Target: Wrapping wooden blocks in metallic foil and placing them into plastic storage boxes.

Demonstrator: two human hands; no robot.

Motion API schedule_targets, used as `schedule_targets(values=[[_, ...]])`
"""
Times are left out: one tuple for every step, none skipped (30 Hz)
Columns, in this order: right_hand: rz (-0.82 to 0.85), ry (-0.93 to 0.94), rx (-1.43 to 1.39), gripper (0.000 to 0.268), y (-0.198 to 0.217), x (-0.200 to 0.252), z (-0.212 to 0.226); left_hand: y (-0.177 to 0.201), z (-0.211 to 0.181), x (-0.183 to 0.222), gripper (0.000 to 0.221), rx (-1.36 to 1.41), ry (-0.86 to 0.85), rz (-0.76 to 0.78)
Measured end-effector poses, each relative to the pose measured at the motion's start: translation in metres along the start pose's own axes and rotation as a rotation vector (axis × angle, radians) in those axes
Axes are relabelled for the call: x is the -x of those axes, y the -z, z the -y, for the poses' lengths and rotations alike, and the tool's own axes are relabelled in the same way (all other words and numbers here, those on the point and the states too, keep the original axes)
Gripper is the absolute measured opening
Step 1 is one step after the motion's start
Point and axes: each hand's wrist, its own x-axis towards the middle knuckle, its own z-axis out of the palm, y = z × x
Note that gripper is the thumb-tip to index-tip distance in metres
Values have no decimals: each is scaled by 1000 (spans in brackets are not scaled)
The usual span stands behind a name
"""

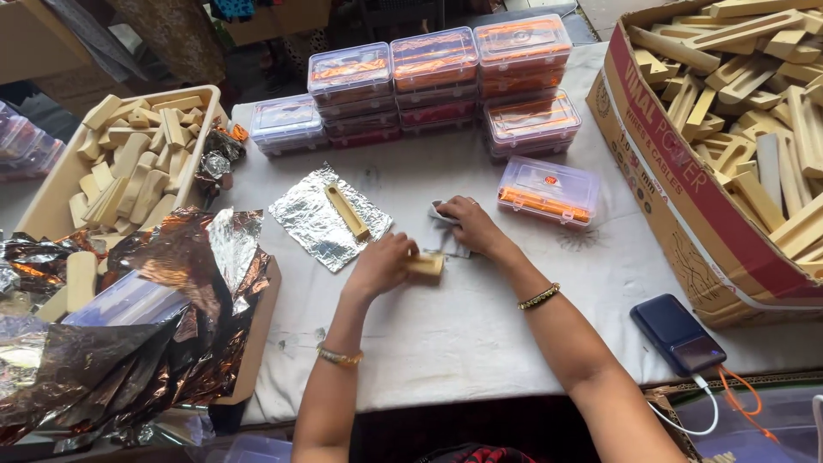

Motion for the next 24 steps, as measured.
schedule_targets(values=[[-2, 2, 0, 52, -4, 0, -2, -12, 4, -13, 40, -2, 0, -2], [-139, -67, -201, 49, -6, -1, -3, -22, 8, -27, 34, 248, 117, -146], [-276, -135, -402, 47, -9, -3, -5, -32, 13, -41, 30, 499, 233, -289], [-279, -128, -401, 47, -12, -2, 12, -44, 11, -57, 30, 496, 231, -296], [-408, -209, -754, 47, -15, -1, 29, -56, 9, -74, 31, 948, 335, -502], [-532, -289, -1108, 49, -18, 1, 45, -68, 7, -92, 33, 1405, 430, -705], [-534, -281, -1106, 49, -22, -1, 58, -68, -3, -97, 33, 1404, 423, -710], [-581, -28, -712, 47, -28, 1, 70, -71, -15, -101, 33, 1677, 384, -692], [-598, 214, -311, 44, -34, 3, 82, -75, -27, -105, 32, 1949, 339, -662], [-606, 215, -307, 44, -27, -3, 76, -69, -39, -102, 32, 1947, 331, -658], [-660, 210, -76, 40, -20, -9, 69, -62, -50, -98, 34, 2066, 311, -552], [-697, 196, 152, 38, -16, -10, 63, -61, -64, -91, 35, 2186, 304, -439], [-694, 191, 153, 38, -9, -11, 52, -82, -63, -99, 35, 2188, 309, -434], [-686, 48, -285, 36, -2, -14, 41, -103, -61, -106, 35, 2068, 305, -396], [-650, -100, -724, 36, 4, -17, 31, -123, -59, -114, 36, 1948, 300, -358], [-646, -103, -722, 36, 5, -14, 27, -117, -67, -109, 36, 1953, 302, -357], [-643, -213, -963, 29, 6, -12, 23, -110, -74, -105, 28, 1760, 176, -347], [-637, -322, -1198, 26, 11, -11, 18, -101, -82, -103, 23, 1564, 48, -338], [-637, -321, -1190, 26, -7, -12, 8, -98, -76, -108, 23, 1570, 42, -338], [-621, -301, -1212, 23, -27, -11, -1, -97, -70, -111, 25, 1640, 97, -466], [-605, -280, -1232, 23, -47, -10, -10, -96, -65, -113, 28, 1705, 155, -596], [-602, -282, -1231, 23, -58, -7, 5, -86, -55, -108, 28, 1708, 157, -598], [-533, -301, -1048, 20, -70, -5, 20, -77, -45, -103, 33, 1749, 165, -739], [-461, -312, -868, 23, -82, -5, 36, -67, -32, -98, 40, 1782, 171, -888]])
